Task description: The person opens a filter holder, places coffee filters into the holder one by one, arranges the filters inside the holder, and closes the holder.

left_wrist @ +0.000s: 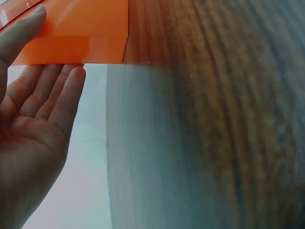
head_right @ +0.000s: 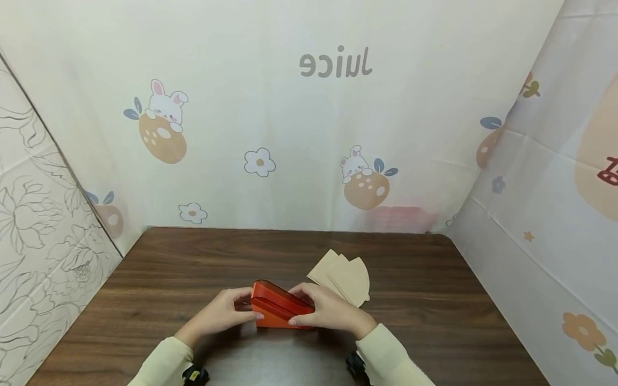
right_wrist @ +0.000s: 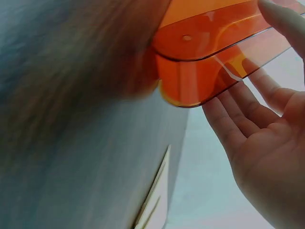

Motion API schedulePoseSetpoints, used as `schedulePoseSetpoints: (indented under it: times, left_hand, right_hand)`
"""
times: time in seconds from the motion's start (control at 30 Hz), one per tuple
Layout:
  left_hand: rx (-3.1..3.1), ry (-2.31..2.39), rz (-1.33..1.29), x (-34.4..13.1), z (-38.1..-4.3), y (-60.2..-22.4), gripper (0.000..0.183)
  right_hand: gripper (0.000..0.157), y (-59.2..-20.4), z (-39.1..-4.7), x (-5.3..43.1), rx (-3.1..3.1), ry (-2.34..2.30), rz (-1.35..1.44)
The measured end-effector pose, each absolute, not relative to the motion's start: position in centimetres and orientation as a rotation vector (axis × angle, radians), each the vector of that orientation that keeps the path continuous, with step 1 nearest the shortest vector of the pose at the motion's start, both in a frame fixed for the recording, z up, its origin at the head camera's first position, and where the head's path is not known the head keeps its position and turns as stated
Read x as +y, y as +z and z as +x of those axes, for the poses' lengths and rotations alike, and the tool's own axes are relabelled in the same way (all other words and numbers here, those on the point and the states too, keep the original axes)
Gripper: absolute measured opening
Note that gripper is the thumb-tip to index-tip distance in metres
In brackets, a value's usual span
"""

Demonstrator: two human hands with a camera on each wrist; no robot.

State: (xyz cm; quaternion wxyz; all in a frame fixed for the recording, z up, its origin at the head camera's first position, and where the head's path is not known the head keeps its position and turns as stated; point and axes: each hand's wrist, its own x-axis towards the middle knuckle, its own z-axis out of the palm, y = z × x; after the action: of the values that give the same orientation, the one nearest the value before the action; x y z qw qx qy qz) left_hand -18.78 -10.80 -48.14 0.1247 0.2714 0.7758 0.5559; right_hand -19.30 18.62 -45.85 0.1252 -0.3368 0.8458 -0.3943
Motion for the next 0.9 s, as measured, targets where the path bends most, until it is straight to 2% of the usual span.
schedulePoseSetpoints:
  times: [0.27,0.57,0.9]
  left_hand:
    - [2.263,1.630,0.804,-10.9,-19.0,-48.3,0.032]
    - [2.241,1.633,0.818,-10.9,-18.9,-48.0,0.030]
    - [2.255,1.609,0.822,-11.0,-18.9,-48.3,0.029]
  right_hand:
    - [0.053,-44.3,-19.4,17.4,2.478,-1.187,-1.011]
    - [0.064,-43.0,-19.2,16.2,2.531,-1.170,-1.057]
    - [0.065,-42.1,-19.2,14.7,2.544,-1.151,-1.088]
